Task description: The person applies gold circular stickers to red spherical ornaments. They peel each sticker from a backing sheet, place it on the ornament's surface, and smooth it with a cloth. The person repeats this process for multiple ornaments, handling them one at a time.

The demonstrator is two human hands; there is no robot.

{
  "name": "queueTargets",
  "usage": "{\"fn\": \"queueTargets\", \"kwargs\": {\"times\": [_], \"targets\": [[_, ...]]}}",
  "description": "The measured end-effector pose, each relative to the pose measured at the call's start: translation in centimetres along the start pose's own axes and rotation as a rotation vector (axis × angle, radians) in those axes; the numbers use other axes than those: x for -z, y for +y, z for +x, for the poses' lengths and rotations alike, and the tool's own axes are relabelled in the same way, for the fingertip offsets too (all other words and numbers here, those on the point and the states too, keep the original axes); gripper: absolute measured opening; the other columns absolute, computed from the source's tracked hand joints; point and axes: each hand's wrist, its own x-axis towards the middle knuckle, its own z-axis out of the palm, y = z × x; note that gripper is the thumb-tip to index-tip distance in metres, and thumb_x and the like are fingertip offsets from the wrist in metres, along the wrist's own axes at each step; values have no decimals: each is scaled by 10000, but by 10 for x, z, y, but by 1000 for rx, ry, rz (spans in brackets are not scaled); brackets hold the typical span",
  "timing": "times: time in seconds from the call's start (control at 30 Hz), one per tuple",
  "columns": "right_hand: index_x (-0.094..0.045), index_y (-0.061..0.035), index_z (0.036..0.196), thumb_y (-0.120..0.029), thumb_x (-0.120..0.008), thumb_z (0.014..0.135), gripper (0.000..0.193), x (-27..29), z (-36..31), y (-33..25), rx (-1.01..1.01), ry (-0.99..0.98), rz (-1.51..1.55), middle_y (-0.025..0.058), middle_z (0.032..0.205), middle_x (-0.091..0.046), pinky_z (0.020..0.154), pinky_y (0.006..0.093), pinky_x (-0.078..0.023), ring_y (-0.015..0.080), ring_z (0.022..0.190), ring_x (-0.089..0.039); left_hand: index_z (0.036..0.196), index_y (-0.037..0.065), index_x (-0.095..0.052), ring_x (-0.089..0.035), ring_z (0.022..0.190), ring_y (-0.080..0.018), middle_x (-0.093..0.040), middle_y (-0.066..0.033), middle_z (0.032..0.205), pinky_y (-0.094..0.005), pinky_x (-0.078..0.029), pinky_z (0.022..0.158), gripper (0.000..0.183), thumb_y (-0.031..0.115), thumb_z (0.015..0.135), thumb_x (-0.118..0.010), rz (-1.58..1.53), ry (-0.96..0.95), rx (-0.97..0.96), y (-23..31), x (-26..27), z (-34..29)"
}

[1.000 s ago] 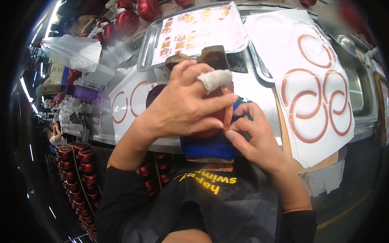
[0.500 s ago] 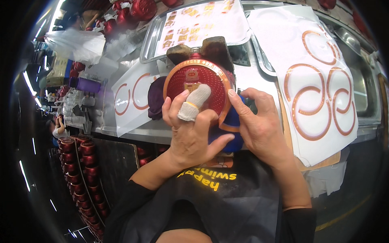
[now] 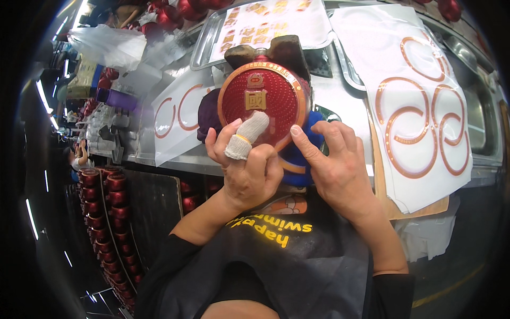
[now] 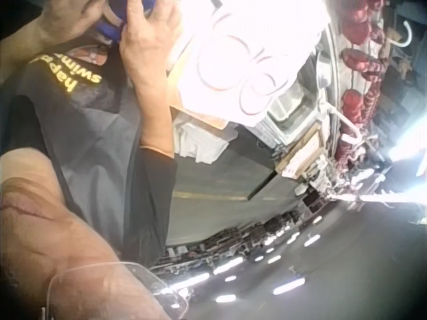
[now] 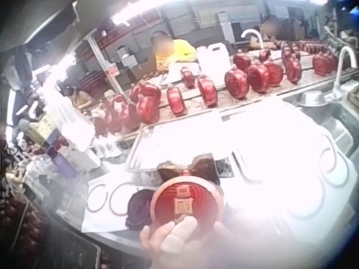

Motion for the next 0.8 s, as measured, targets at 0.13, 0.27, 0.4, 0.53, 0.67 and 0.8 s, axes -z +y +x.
{"fn": "queueTargets", "kwargs": {"times": [0.13,0.27,0.4,0.53,0.67,0.8], "targets": [[-633,-151,1409,-35,-709,816,609,-2,-4,-7,-11,-11,45,128,1233,-549,927,453,-452,322,1142,-538,989,149,-569,-394,1356,-426,-546,-207,1304,-619,-131,1160,323,207,760,-789,-61,15,89,7,-4,-8],[-648,-150,1390,-3,-697,808,602,-1,-4,-8,2,-5,31,125,1227,-552,938,455,-454,326,1157,-539,1003,152,-569,-376,1354,-425,-527,-218,1308,-617,-158,1143,348,241,768,-808,3,-29,113,7,-8,-8],[-650,-141,1385,31,-679,795,616,1,-5,-10,5,-25,25,129,1217,-554,953,460,-454,333,1165,-540,919,146,-587,-407,1332,-419,-567,-228,1248,-614,-163,1149,203,129,766,-720,26,-29,124,3,-3,-13],[-644,-137,1391,46,-669,789,630,1,-5,-11,18,-39,28,133,1209,-551,957,464,-453,333,1165,-539,902,139,-587,-420,1318,-425,-589,-235,1218,-604,-147,1168,181,94,756,-685,54,35,111,-7,2,-23],[-636,-137,1401,54,-666,781,649,-1,-5,-12,43,-38,24,132,1201,-549,950,462,-455,328,1156,-538,945,124,-576,-421,1301,-448,-589,-250,1263,-610,-129,1174,217,72,762,-681,61,93,146,-17,2,-29],[-634,-137,1402,61,-668,771,663,-4,-5,-16,57,-52,14,133,1189,-549,937,460,-460,323,1146,-540,1014,96,-550,-452,1281,-449,-574,-269,1332,-611,-141,1166,287,50,762,-680,43,87,218,-21,4,-34]]}}
